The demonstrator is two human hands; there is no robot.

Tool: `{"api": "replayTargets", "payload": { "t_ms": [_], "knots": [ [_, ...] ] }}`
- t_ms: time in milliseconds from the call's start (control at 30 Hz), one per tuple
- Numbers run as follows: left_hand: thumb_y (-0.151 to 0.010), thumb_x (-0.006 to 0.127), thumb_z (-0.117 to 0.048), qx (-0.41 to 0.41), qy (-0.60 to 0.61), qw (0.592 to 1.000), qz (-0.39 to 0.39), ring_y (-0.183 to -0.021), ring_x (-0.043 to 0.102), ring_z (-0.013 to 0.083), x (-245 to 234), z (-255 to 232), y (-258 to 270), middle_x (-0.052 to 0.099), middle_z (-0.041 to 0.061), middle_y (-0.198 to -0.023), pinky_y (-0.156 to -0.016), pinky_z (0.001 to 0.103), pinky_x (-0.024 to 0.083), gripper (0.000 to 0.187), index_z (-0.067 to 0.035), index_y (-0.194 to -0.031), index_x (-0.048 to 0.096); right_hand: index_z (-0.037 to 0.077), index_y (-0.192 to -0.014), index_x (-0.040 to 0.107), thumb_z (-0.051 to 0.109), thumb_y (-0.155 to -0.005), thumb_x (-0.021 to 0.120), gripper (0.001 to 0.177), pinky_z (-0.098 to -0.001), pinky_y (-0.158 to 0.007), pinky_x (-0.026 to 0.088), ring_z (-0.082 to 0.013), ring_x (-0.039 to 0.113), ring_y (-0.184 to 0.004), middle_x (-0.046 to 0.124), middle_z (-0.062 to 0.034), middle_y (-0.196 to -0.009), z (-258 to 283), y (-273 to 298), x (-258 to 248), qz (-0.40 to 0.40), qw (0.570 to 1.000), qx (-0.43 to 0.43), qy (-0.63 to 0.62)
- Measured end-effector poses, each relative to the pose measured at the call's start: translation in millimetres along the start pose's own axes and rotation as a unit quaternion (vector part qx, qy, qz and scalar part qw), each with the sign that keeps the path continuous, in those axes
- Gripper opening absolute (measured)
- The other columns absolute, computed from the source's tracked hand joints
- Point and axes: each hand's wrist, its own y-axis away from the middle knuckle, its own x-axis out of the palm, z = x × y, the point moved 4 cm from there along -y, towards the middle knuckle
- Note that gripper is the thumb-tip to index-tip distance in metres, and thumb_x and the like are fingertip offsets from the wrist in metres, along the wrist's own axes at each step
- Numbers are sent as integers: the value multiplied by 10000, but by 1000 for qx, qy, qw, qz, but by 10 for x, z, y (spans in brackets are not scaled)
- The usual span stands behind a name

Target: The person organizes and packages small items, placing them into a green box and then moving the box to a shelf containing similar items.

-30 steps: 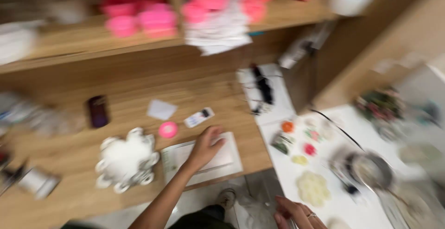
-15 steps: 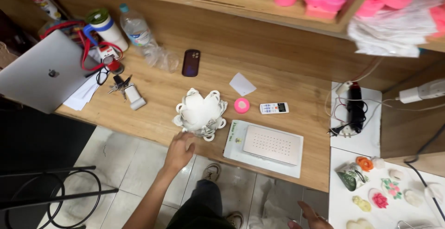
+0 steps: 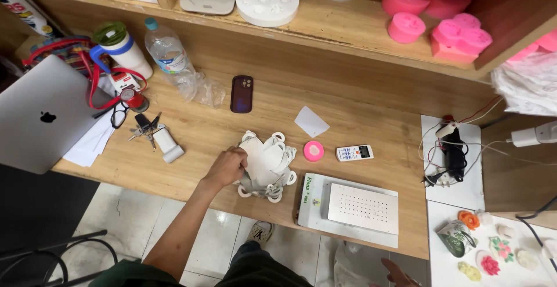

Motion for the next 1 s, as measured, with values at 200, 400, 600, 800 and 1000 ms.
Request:
{"api": "replayTargets", "payload": {
  "t_ms": [200,400,600,800,1000],
  "knots": [
    [-803,660,23,-46,156,987,-4,-878,738,291,-460,-68,73,739,117,-876,-820,396,560,113,-71,-860,686,221,-1579,393,606,-844,706,887,-428,-1098,522,-260,638,-1292,559,-133,-1466,2287,791,-1668,38,999,38,11],
    [-815,774,-122,40,119,992,-27,-905,706,364,-472,-49,30,736,152,-863,-793,462,535,152,-33,-860,659,275,-1576,389,685,-735,717,992,-379,-1108,557,-205,712,-1239,587,-45,-1485,2141,464,-1228,24,999,29,2],
    [-645,858,-53,162,-39,984,59,-1104,617,346,42,-250,1,667,135,-1088,-902,460,504,468,-53,-1062,644,200,-1571,293,654,-899,622,876,-437,-1160,458,-283,585,-1358,553,-154,-1469,2712,882,-1645,95,995,26,34],
    [-628,946,-382,78,-43,969,229,-1169,613,275,-570,-459,39,675,104,-1117,-1075,418,446,542,-68,-994,699,182,-1548,334,645,-893,602,845,-429,-1160,474,-271,620,-1336,570,-134,-1474,2822,978,-1656,91,994,35,48],
    [-608,980,-360,105,58,989,82,-1236,524,342,-703,-257,-232,594,183,-1285,-1043,464,417,480,-57,-898,746,235,-1544,375,639,-889,620,808,-415,-1171,469,-234,606,-1367,606,-139,-1440,3069,1212,-1832,91,992,85,23]
  ]
}}
